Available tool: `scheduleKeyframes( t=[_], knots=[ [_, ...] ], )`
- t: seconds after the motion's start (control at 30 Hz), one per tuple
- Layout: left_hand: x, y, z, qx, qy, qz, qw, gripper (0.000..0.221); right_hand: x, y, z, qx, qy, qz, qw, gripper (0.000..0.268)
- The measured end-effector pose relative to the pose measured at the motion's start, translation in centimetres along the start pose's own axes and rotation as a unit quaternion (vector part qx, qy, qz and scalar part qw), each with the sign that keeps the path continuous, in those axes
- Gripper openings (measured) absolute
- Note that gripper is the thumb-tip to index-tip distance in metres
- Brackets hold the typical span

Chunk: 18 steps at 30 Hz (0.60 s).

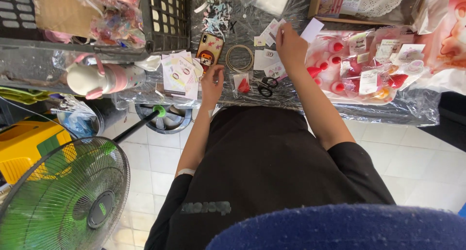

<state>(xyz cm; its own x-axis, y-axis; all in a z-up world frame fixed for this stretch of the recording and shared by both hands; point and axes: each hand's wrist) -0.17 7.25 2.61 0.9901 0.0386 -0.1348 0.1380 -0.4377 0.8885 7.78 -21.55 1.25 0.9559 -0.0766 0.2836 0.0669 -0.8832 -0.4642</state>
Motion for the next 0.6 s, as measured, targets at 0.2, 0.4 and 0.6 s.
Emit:
scheduleKeyframes(
  t=[0.2, 0.4, 0.6],
  knots=[
    [-3.6, -3.3, 2.3, -0.009, -0.053, 0.001, 0.999, 0.019, -7.0, -6.6, -2.6, 0.098, -0.056, -0.150, 0.982, 0.014],
    [-6.2, -3.2, 3.7, -0.186, -0.071, -0.013, 0.980, 0.025, -10.6, -9.4, -2.8, 0.116, -0.073, -0.247, 0.959, 0.017],
    [-7.7, -5.6, 3.7, -0.207, -0.073, -0.081, 0.972, 0.020, -12.4, -10.4, -3.1, 0.103, -0.068, -0.266, 0.956, 0.015]
  ],
)
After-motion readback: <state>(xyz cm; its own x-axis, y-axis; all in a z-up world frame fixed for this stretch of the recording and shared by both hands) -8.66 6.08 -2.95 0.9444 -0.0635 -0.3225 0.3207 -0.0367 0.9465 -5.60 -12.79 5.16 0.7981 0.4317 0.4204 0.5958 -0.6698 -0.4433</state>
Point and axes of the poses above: each hand's wrist, its own x-axis towards the middle knuckle, its own z-axis out of the palm, y = z × x, and after that the axes turned 1 degree about -x, right-handed
